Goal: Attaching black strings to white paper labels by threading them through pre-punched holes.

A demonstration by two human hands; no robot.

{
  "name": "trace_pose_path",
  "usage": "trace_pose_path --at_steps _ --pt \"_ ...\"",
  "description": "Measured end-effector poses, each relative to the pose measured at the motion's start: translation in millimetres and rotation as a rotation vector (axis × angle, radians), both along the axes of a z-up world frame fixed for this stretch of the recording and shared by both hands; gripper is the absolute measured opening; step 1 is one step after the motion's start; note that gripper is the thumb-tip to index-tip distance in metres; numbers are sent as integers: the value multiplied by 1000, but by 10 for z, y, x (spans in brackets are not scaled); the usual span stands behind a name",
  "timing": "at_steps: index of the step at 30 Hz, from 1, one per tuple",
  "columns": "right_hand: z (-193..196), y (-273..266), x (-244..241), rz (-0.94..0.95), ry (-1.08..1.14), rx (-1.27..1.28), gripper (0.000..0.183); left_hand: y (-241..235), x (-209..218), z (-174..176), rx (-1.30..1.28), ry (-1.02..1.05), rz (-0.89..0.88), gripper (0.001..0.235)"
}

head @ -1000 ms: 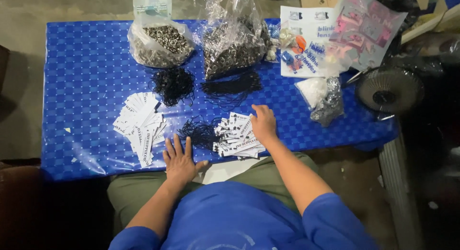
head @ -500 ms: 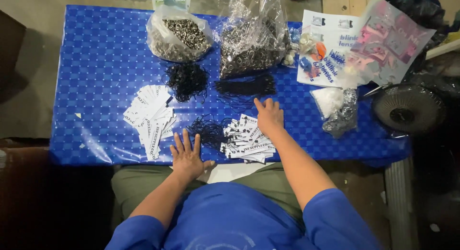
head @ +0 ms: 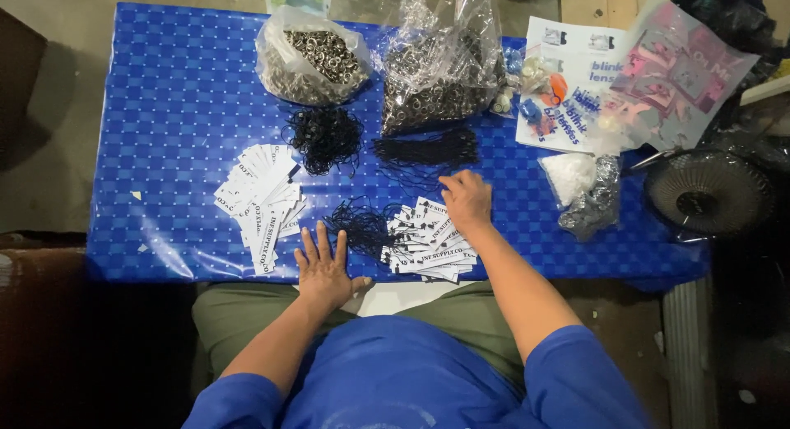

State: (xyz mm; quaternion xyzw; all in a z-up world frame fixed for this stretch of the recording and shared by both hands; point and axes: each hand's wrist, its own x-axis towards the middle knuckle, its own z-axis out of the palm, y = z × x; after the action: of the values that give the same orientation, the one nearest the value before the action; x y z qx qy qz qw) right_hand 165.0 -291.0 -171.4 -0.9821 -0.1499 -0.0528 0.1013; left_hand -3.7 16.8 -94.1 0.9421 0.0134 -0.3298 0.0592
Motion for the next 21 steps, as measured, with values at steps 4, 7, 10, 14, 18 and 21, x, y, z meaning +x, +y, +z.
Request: trace_pose_path --at_steps 4,7,10,14,18,21 --pt "-36 44 86 -2 -74 23 23 16 5 -23 -28 -23 9 122" --pt "-104 0 121 -119 -72 -2 16 10 25 -10 -34 15 23 123" --pt "-170 -75 120 -131 -72 -13 23 1 49 37 -14 51 17 120" --pt "-267 -210 143 -172 -103 143 24 2 77 17 -21 69 29 122" --pt "-203 -237 55 -49 -189 81 29 17 55 -69 -25 73 23 124" --pt "-146 -235 14 3 -232 30 23 14 49 -61 -20 67 21 123"
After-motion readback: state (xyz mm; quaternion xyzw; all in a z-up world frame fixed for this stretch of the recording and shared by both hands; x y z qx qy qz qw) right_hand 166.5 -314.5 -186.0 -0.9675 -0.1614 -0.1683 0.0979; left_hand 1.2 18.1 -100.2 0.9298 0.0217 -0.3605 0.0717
